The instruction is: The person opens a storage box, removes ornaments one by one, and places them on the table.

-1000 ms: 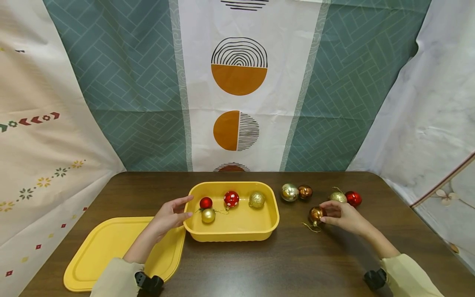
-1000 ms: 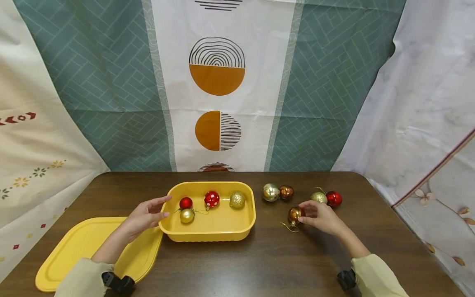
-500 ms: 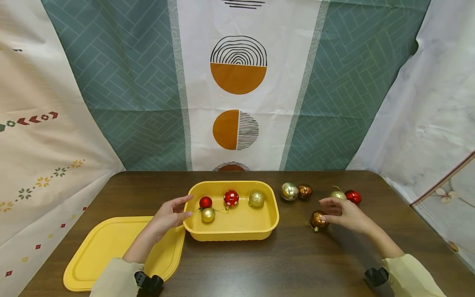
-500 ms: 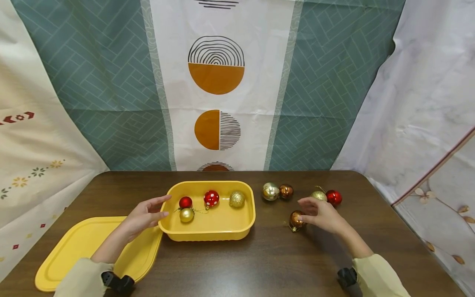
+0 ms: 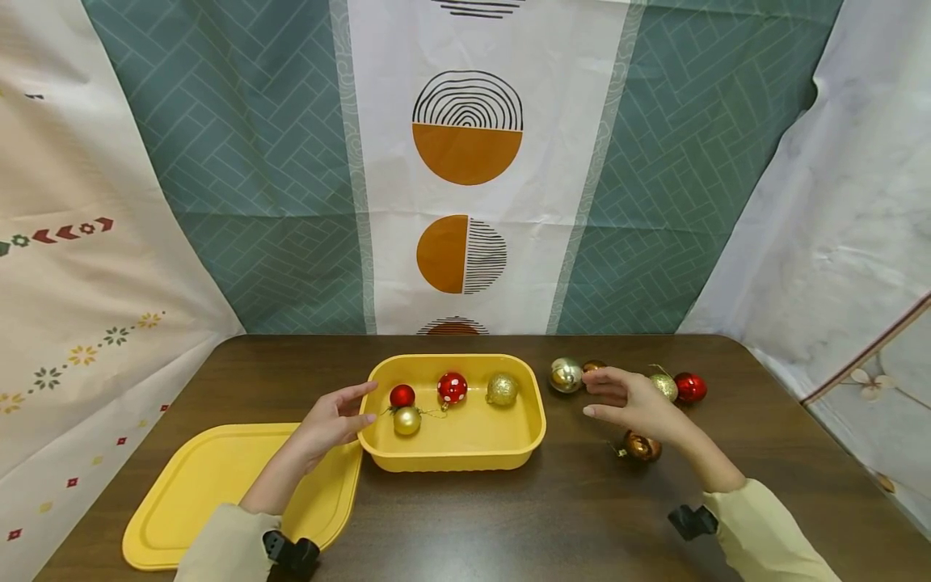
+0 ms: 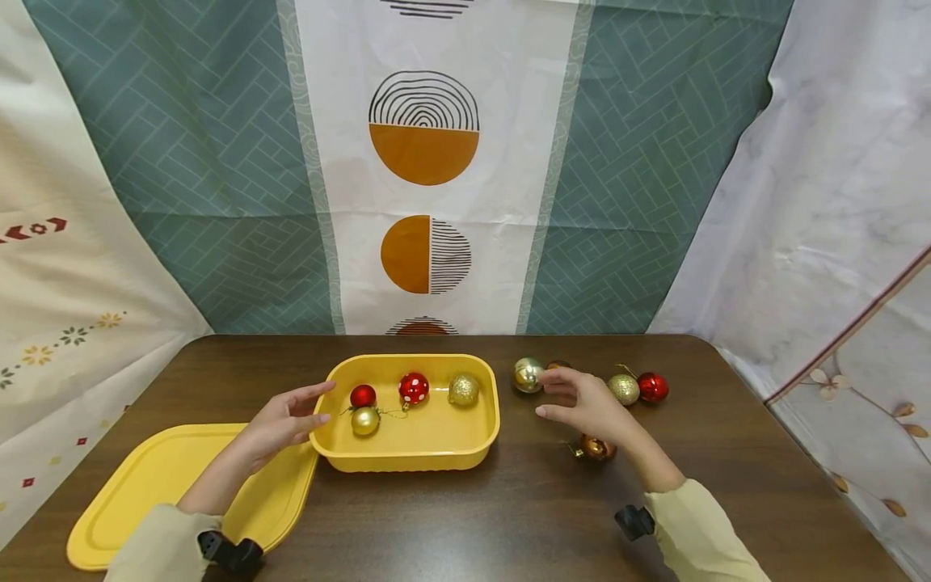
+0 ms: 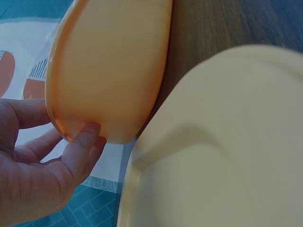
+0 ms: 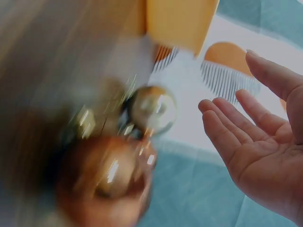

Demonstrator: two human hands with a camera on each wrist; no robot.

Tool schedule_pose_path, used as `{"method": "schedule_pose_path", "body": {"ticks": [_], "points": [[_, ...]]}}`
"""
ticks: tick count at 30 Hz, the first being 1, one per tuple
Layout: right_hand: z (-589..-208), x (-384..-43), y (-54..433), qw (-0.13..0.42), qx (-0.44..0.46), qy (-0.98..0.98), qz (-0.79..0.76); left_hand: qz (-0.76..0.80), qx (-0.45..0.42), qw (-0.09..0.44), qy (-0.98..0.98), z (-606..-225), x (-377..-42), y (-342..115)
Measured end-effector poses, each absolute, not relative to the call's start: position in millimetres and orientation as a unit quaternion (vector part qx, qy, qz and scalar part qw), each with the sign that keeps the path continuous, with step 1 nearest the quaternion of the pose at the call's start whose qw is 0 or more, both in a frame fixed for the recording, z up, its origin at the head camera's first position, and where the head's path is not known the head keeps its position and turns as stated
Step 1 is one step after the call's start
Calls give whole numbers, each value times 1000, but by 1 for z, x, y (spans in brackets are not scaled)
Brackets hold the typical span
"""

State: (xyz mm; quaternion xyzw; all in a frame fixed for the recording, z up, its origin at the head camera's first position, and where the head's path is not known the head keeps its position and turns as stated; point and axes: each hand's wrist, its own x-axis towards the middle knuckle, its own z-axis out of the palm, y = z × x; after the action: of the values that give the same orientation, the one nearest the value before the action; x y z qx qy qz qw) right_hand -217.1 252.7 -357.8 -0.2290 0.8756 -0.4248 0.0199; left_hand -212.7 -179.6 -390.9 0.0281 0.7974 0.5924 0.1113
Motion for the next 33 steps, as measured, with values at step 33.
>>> {"method": "schedule_pose_path", "body": {"ticks": [33], "points": [[-382, -260, 87, 10, -224, 900, -373, 589, 29, 109, 800, -391, -212, -178]]}}
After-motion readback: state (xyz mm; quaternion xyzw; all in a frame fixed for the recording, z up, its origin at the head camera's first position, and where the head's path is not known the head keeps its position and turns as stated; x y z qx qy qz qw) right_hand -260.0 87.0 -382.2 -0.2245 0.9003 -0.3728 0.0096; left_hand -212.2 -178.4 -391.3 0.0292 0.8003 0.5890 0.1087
